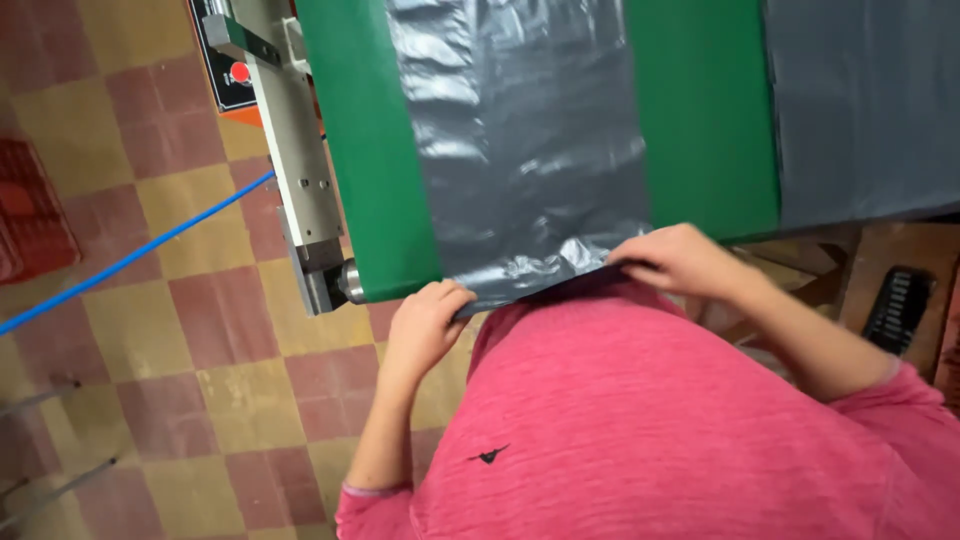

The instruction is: Folding black plastic bags on a conveyor belt and stacking them in a crate.

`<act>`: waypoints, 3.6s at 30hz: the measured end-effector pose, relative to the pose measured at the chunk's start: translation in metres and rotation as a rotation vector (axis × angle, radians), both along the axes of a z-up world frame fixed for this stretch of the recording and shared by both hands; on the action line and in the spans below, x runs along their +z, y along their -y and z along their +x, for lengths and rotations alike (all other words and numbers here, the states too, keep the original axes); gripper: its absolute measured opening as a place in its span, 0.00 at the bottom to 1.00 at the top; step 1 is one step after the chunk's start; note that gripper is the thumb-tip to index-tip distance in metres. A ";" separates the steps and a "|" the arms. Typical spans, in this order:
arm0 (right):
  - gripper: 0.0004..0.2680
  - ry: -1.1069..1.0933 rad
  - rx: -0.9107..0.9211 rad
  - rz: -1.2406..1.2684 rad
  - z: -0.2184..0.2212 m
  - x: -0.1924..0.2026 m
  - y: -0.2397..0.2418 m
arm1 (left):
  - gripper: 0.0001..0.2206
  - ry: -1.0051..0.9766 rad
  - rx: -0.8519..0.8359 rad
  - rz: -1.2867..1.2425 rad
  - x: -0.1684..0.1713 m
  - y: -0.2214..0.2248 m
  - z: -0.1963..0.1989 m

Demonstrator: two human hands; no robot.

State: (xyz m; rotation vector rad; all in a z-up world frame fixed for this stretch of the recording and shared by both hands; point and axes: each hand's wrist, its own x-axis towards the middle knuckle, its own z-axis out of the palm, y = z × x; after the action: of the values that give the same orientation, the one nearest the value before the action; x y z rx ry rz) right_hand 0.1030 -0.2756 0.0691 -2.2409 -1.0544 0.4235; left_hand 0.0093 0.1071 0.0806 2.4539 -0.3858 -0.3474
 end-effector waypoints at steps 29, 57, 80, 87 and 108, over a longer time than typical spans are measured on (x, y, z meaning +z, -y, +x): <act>0.09 0.471 -0.276 -0.038 0.275 -0.036 -0.071 | 0.31 -0.332 0.517 -0.765 -0.091 0.023 0.269; 0.17 0.506 -0.103 0.161 0.018 -0.094 -0.136 | 0.07 0.234 -0.454 0.085 -0.043 0.027 0.126; 0.20 -1.426 -0.727 0.988 -0.091 -0.180 0.110 | 0.29 0.446 0.049 0.274 -0.050 0.177 0.191; 0.30 -0.906 -1.538 1.695 -0.088 -0.233 0.192 | 0.30 0.935 -0.917 0.270 -0.091 0.362 0.121; 0.29 -0.125 -1.137 0.866 0.064 -0.054 0.402 | 0.07 -0.240 0.110 -0.616 -0.026 0.407 0.258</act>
State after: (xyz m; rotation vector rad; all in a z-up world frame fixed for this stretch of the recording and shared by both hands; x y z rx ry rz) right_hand 0.1669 -0.6772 0.0155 -1.6078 0.2143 -0.3380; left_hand 0.2675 -0.3001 0.0544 1.7999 -0.2107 -0.3999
